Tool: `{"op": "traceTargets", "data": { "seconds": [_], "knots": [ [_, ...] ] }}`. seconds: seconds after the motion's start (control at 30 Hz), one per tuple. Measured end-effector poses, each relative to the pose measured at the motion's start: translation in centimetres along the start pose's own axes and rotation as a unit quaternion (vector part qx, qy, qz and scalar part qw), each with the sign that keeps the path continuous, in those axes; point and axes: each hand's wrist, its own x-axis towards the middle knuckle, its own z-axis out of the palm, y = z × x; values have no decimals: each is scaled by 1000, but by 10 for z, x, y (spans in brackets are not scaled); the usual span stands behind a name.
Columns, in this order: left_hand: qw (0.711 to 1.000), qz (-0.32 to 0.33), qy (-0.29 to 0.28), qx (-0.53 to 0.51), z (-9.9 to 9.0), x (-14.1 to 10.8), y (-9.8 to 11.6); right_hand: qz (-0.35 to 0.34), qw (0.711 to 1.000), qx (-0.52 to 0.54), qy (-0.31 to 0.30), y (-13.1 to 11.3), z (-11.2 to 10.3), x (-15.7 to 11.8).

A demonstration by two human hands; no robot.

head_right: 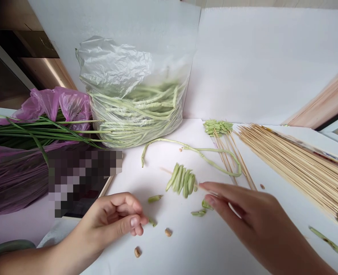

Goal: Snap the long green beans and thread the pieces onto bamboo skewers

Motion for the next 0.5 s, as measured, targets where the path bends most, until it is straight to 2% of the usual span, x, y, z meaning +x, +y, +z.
{"op": "traceTargets", "data": {
  "seconds": [0.1, 0.3, 0.4, 0.5],
  "knots": [
    [1000, 13, -2, 9, 0, 0, 3, 75, 997, -3, -5, 5, 13, 13],
    [1000, 5, -11, 24, 2, -2, 3, 138, 989, 7, -50, 7, 48, 22],
    [999, 21, 4, 26, 2, -1, 5, 148, 986, 30, -69, 6, 53, 23],
    [998, 48, 29, 19, 1, 0, 8, 160, 982, 64, -73, 1, 47, 23]
  ]
}}
